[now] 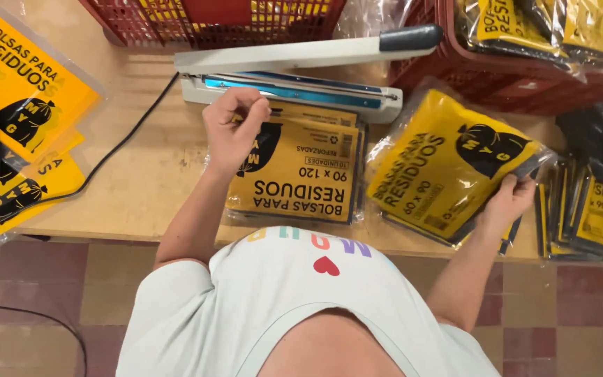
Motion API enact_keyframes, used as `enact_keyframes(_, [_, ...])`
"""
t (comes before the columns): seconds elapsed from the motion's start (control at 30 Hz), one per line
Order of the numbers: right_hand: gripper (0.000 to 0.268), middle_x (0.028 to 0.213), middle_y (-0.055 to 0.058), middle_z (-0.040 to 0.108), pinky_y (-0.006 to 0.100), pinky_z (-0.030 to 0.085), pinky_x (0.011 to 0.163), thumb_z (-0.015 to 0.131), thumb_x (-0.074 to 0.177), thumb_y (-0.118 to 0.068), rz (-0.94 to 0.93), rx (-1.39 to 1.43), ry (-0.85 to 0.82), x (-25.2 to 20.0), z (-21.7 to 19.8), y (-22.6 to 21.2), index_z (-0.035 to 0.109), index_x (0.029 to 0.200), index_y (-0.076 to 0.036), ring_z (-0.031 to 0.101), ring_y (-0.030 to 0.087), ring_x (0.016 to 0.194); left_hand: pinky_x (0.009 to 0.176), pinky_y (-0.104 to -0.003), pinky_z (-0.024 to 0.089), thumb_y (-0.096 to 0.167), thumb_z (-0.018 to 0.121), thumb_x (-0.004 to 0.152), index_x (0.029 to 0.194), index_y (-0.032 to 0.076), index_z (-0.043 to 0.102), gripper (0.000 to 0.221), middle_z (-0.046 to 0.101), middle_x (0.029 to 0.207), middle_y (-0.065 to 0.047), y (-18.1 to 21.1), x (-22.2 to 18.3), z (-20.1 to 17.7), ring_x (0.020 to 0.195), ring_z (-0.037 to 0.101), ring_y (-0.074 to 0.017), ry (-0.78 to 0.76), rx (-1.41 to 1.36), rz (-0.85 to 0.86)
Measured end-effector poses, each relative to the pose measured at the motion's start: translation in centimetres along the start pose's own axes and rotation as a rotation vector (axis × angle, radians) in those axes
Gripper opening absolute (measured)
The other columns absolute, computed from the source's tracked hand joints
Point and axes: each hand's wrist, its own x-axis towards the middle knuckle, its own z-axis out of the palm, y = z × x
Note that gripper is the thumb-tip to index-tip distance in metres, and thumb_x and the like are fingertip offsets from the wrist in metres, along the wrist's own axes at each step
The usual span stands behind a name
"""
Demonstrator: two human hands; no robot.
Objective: Sealing yellow plastic bags using a manual heat sealer and organizing them into piles and baskets.
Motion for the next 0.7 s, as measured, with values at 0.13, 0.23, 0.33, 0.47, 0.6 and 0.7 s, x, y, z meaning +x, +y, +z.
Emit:
enact_keyframes(0.13, [0.033,0.122,0.013,0.051,0.04,0.044,0.095,0.062,0.098,-0.011,0.033,-0.493,-0.015,-2.5,1.5,-6.0,0.047,0.127,-0.005,0.056,0.025,0.11,0.059,-0.022,0.042,-0.001,0.06,0.098,0.084,0.01,0.061,0.017,0.061,0.071,-0.001,-0.8,0.9,-2.6,0.064,0.053,-0.0069,-0.009,0.137,0.004])
enact_keyframes(0.23, [0.022,0.114,0.007,0.057,0.03,0.048,0.091,0.06,0.097,-0.002,0.053,-0.426,-0.054,-4.9,5.1,-10.5,0.053,0.117,-0.01,0.057,0.016,0.101,0.059,-0.023,0.042,0.006,0.06,0.098,0.088,0.007,0.066,0.012,0.06,0.075,-0.001,-2.3,2.3,-5.0,0.069,0.051,-0.0093,-0.055,0.26,-0.081])
enact_keyframes(0.33, [0.016,0.109,0.01,0.057,0.029,0.049,0.08,0.059,0.098,-0.003,-0.12,-0.352,-0.161,-6.1,8.9,-12.7,0.054,0.113,-0.007,0.055,0.019,0.094,0.065,-0.025,0.045,0.004,0.061,0.096,0.09,0.006,0.067,0.008,0.065,0.083,-0.004,-3.9,5.0,-7.3,0.075,0.055,-0.012,0.005,0.369,-0.021])
enact_keyframes(0.47, [0.009,0.1,0.006,0.059,0.026,0.049,0.08,0.058,0.102,0.001,-0.387,-0.086,-0.327,-8.5,14.6,-16.0,0.06,0.103,-0.008,0.056,0.017,0.09,0.073,-0.033,0.048,-0.011,0.054,0.092,0.098,0.002,0.066,0.019,0.067,0.092,-0.01,-8.2,9.5,-10.6,0.087,0.058,-0.0238,-0.04,0.711,0.307])
enact_keyframes(0.6, [0.007,0.098,0.01,0.064,0.03,0.054,0.084,0.059,0.098,0.003,-0.669,0.177,-0.711,-11.2,21.6,-19.5,0.063,0.1,-0.003,0.062,0.021,0.091,0.075,-0.04,0.05,0.005,0.067,0.089,0.107,0.005,0.063,0.018,0.062,0.114,-0.01,-11.6,15.7,-11.7,0.108,0.051,-0.0297,-0.047,1.042,0.401])
enact_keyframes(0.7, [0.005,0.095,0.011,0.065,0.034,0.053,0.084,0.061,0.098,0.001,-0.824,0.147,-0.873,-11.8,27.3,-23.5,0.064,0.1,-0.003,0.062,0.023,0.09,0.114,-0.056,0.023,0.045,0.073,0.094,0.143,0.006,0.048,0.068,0.052,0.143,-0.017,-16.1,19.0,-11.9,0.134,0.042,-0.0363,-0.378,1.173,0.05])
